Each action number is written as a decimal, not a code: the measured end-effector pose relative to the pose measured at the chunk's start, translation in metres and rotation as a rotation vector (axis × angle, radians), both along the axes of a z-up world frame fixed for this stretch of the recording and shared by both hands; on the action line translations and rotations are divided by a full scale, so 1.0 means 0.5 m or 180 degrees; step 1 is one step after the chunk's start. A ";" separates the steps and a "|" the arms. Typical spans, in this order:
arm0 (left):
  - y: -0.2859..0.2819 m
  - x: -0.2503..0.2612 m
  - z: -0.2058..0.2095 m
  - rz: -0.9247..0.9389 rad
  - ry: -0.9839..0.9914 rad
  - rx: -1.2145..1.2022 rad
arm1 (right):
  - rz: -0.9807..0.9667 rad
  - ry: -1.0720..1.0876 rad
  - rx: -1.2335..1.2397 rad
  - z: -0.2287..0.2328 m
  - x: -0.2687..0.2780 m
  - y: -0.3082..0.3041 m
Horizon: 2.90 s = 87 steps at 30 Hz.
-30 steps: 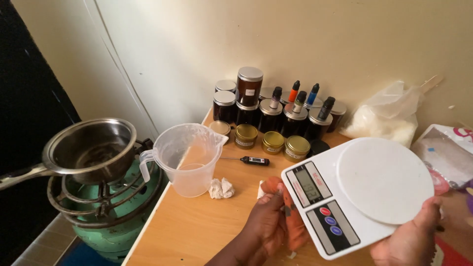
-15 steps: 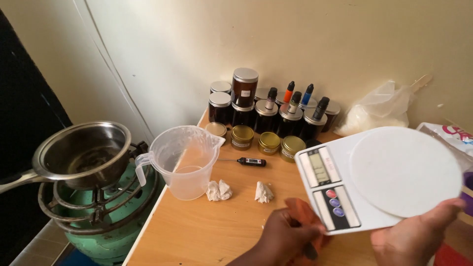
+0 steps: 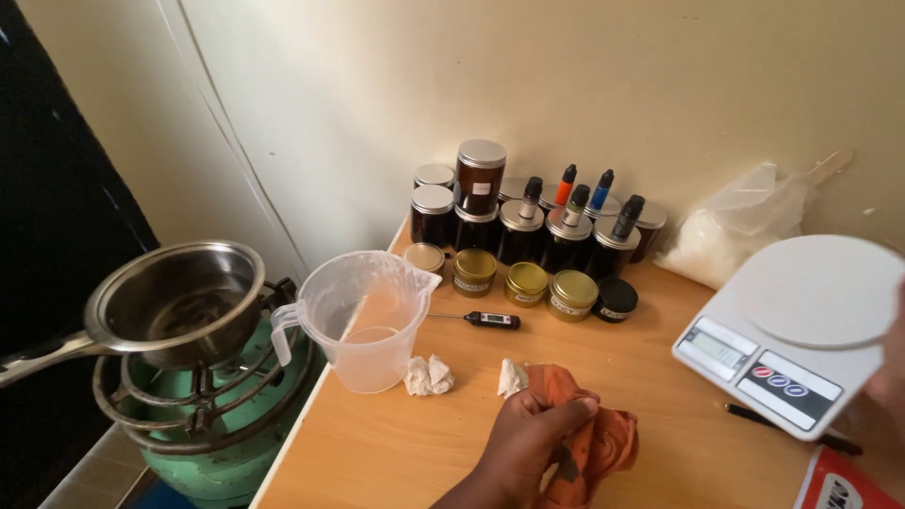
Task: Cleaning a workspace by wiping the table surface with a cloth and moving supplies like jars and a scale.
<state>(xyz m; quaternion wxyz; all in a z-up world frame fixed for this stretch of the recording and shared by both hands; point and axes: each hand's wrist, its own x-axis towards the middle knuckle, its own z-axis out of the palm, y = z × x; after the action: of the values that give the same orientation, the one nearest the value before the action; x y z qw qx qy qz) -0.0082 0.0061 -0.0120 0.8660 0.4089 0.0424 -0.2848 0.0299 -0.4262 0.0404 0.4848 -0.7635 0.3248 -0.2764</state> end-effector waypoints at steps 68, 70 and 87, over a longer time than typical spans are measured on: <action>0.001 0.005 0.003 -0.0075 0.0089 0.0275 | 0.1207 0.3182 -0.2650 -0.164 0.003 -0.101; 0.000 0.008 0.003 -0.0043 0.0130 0.0267 | 0.1005 0.2798 -0.2529 -0.181 0.022 -0.134; -0.002 0.020 -0.022 0.0043 -0.0062 0.0291 | 0.0330 0.1284 -0.3484 -0.148 0.008 -0.185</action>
<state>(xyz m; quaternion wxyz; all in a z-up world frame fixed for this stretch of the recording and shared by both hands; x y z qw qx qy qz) 0.0018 0.0051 -0.0229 0.8487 0.4505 0.0498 -0.2727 0.0339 -0.5187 -0.0337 -0.0386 -0.9553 0.1829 -0.2291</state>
